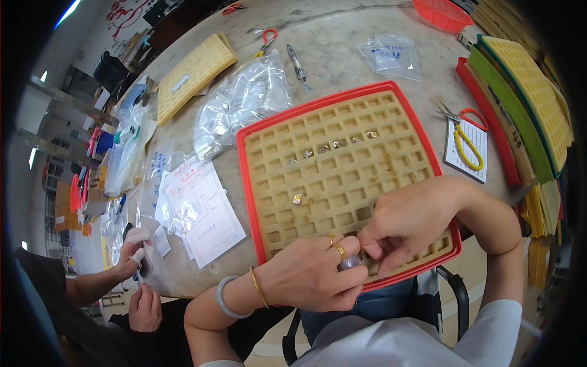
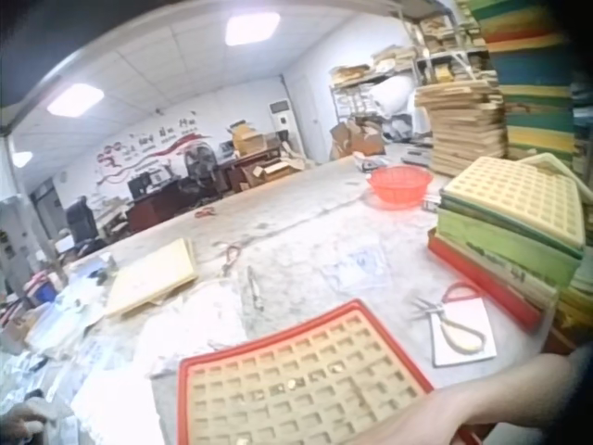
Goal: The person unpacks small jewelry items from plastic bags and places them into the compartments of a red tray. They handle the items one by one, carefully positioning them in the grid.
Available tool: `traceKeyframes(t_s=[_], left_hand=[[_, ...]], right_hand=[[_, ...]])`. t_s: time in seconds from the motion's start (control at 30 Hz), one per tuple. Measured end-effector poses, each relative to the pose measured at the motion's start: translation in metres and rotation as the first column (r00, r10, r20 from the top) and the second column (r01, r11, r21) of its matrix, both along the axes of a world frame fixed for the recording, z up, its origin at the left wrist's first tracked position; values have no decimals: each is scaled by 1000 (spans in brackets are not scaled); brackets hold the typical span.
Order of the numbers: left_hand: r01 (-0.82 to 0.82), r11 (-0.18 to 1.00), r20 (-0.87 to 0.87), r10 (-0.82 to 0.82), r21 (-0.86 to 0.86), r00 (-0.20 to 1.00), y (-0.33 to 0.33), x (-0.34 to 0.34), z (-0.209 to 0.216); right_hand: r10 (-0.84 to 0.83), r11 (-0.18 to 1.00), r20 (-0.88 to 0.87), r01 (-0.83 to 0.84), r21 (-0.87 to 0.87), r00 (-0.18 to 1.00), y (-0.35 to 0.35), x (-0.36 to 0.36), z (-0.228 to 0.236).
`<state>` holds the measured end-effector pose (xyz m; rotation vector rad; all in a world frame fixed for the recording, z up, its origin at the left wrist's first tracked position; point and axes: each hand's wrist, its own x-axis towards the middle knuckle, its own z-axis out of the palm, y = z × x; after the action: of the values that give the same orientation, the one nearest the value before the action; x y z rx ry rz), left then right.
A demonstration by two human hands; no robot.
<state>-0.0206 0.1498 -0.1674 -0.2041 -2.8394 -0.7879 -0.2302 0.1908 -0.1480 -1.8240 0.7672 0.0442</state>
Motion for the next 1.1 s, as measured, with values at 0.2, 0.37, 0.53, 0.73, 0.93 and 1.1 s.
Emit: traceKeyframes(t_s=[0.2, 0.37, 0.53, 0.73, 0.93, 1.1], left_hand=[[20, 994, 43, -15, -108, 999, -6, 2, -5], [-55, 989, -14, 53, -139, 998, -1, 0, -9], [-83, 996, 23, 83, -14, 996, -3, 0, -9], [-370, 920, -86, 361, -128, 929, -24, 13, -1], [-613, 777, -69, 610, -141, 789, -55, 18, 10], [-585, 788, 114, 609, -192, 785, -50, 16, 11]], right_hand=[[8, 1000, -11, -8, -22, 1000, 0, 0, 0], [-3, 998, 0, 3, -56, 1000, 2, 0, -6], [-4, 999, 4, 4, -45, 1000, 1, -1, -6], [2, 999, 7, -2, -34, 1000, 1, -2, -7], [-8, 1000, 3, 8, -9, 1000, 1, -2, -7], [-23, 1000, 23, 23, 12, 999, 2, -1, -8]])
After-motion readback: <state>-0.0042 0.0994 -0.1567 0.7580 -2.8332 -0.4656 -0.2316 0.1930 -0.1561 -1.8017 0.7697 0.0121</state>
